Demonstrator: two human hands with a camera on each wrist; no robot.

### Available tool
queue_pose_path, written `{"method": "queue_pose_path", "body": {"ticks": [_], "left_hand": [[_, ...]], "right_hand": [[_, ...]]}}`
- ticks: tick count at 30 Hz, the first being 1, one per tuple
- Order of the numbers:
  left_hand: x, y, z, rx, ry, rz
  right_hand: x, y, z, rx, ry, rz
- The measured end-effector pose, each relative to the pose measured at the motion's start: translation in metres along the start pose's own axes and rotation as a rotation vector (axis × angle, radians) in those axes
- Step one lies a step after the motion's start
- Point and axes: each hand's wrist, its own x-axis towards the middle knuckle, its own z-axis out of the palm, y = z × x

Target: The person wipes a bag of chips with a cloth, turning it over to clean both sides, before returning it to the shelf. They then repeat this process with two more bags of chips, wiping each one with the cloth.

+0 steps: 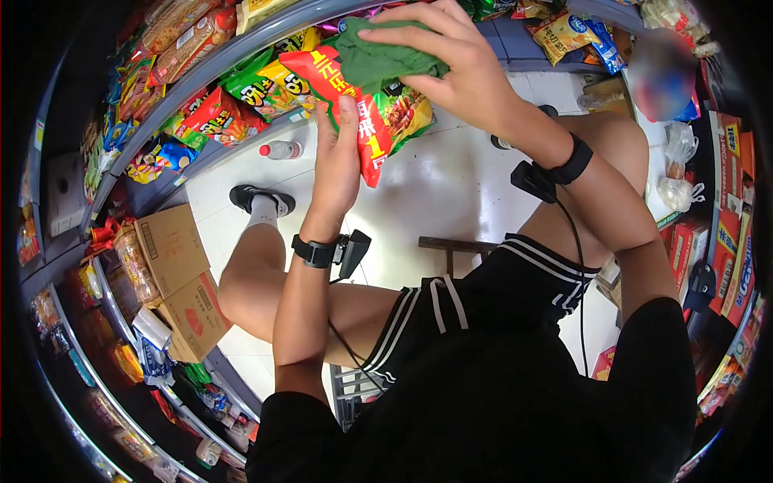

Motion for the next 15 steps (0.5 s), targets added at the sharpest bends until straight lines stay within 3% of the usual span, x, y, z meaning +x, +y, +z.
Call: {"method": "queue_pose_path", "body": {"ticks": [1,3,9,11,15], "left_hand": [[-0.001,0.001,0.000,0.001,0.002,0.000],[-0.001,0.009,0.005,-0.292,-0.143,-0.030],[-0.002,0.008,-0.006,-0.378,-0.094,-0.130],[0.004,0.003,-0.021,-0.337,-0.105,-0.204],[0.007,-0.004,-0.032,-0.387,-0.051,-0.273]], "right_hand": [[-0.001,0.000,0.006,0.001,0.037,-0.018],[-0.003,-0.004,0.015,0.011,-0.015,-0.044],[-0.012,-0.020,0.015,0.028,-0.232,-0.192],[-0.013,-0.029,0.010,0.013,-0.402,-0.250],[-0.024,-0.034,0.019,0.111,-0.396,-0.327]]}}
